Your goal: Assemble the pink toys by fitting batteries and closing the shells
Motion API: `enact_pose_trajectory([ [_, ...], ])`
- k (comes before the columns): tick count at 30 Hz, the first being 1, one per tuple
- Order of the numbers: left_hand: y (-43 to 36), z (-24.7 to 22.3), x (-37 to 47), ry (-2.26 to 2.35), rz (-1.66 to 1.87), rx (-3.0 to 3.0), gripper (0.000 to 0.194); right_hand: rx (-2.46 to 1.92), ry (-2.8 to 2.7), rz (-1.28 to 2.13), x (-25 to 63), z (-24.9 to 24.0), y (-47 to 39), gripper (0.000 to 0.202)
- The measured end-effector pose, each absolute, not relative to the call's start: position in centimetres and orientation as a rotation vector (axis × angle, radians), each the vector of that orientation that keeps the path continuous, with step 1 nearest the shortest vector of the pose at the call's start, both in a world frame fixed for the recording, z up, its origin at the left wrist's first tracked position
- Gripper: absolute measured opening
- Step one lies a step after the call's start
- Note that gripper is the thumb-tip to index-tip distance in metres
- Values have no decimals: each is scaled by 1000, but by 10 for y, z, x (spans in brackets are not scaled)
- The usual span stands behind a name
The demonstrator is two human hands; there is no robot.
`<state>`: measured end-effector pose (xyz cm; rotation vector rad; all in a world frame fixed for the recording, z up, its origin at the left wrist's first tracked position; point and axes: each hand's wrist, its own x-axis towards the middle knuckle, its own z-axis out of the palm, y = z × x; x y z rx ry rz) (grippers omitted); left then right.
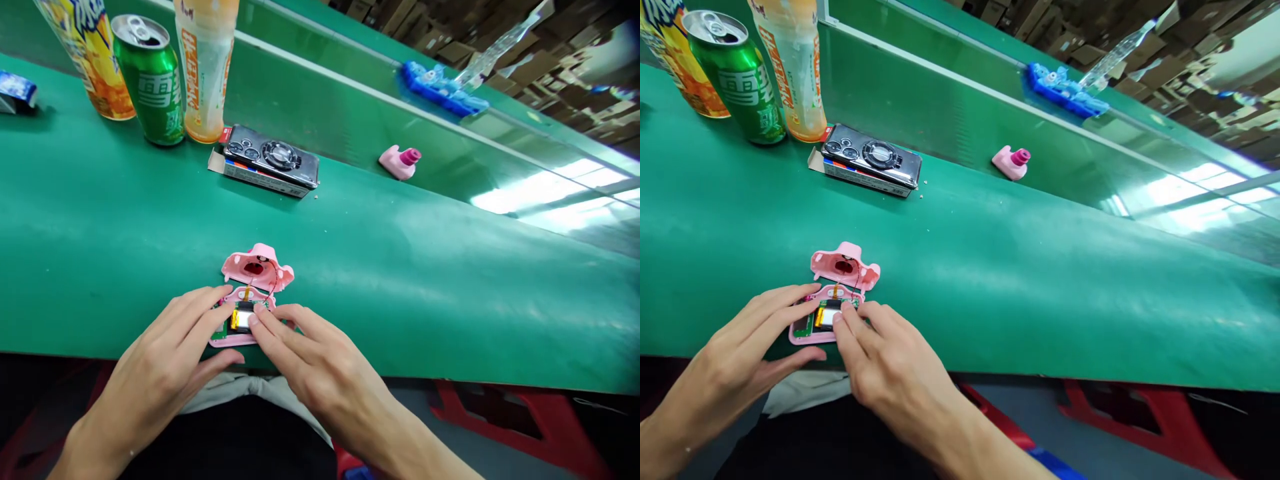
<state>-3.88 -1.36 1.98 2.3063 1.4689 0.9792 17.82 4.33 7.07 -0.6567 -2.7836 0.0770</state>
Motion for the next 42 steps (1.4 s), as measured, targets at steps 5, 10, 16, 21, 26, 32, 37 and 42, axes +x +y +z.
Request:
enact_pose_trajectory([
  [5,-12,22,-40,1446,969,2350,33,-676,-2857,-45,180,73,31,35],
  [10,-13,19,-41,1393,969,2433,25,-789,-2713,-90,186,53,21,36],
  [16,-15,14,-44,1340,994,2399,30,-849,-2322,-66,196,26,11,25],
  [21,-15,12,-47,1326,1028,2400,32,-735,-2363,-41,181,27,19,25],
  [26,-13,13,-46,1320,1067,2426,29,-767,-2484,-137,185,11,16,27],
  [32,-13,13,-44,1352,1085,2433,30,-1119,-2170,214,190,69,76,48],
  [37,-13,17,-44,1446,1051,2335,23,-1784,-2793,1237,129,129,167,63],
  [42,-13,14,-45,1434,1000,2361,14,-1891,-2886,1313,86,128,176,42],
])
